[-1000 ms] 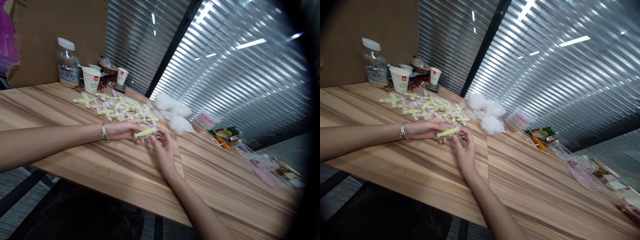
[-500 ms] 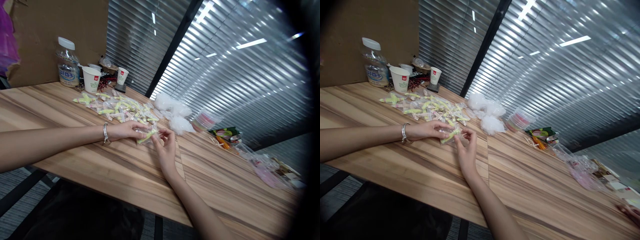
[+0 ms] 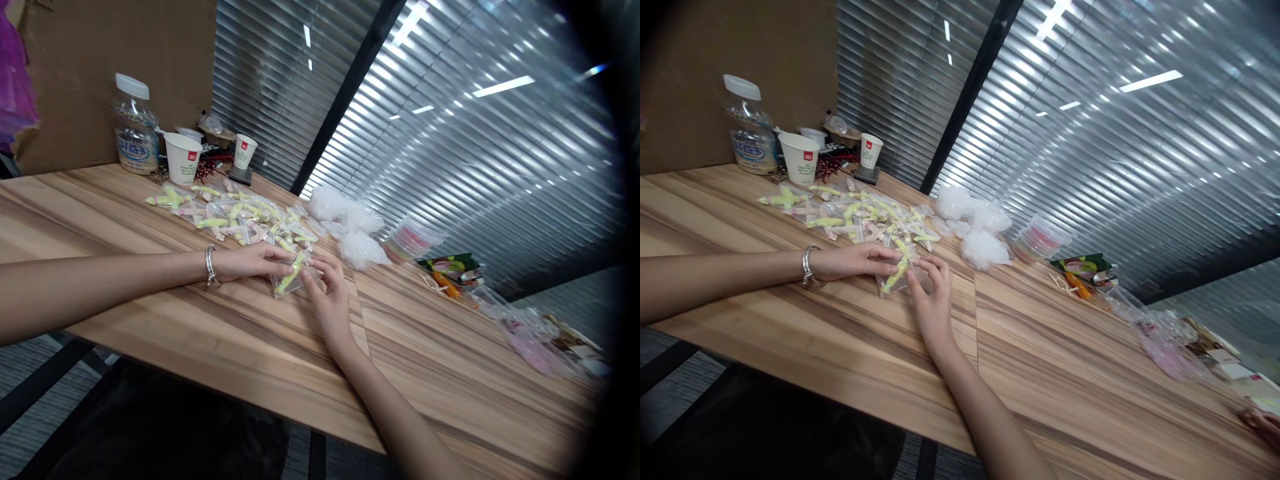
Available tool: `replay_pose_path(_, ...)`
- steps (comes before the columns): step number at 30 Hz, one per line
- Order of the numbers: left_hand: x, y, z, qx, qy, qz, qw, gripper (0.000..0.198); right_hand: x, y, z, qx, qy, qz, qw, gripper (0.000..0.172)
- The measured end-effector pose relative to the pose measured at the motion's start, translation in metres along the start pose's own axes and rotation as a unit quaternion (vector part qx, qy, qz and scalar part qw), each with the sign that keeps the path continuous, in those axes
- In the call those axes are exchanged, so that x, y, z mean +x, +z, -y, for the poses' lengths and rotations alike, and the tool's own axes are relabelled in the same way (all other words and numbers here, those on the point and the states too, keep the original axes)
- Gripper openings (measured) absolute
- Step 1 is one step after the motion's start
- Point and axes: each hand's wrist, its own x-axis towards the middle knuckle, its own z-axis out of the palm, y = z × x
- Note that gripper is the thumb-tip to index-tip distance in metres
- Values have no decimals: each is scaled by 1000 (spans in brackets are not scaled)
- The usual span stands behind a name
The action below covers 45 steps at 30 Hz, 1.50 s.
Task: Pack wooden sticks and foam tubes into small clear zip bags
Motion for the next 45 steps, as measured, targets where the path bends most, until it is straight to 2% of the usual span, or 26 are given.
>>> replay_pose_path(7,1,0,2,10,14,2,1000,32,2,2,-6,31,39,36,998,15)
replay_pose_path(11,2,2,1,6,5,-4,1000,29,-1,6,-4,59,63,18,996,26)
replay_pose_path(17,2,1,1,-4,12,11,1000,27,-2,5,-6,49,61,48,996,28)
replay_pose_path(23,2,0,3,29,30,21,999,25,-4,5,-3,39,53,73,995,41)
replay_pose_path(33,2,1,1,30,31,23,999,29,-2,8,-5,59,54,65,995,39)
replay_pose_path(39,3,0,6,65,34,16,997,38,-3,7,-11,66,43,88,993,28)
replay_pose_path(45,2,1,6,90,38,28,995,36,0,3,-13,51,-24,98,994,18)
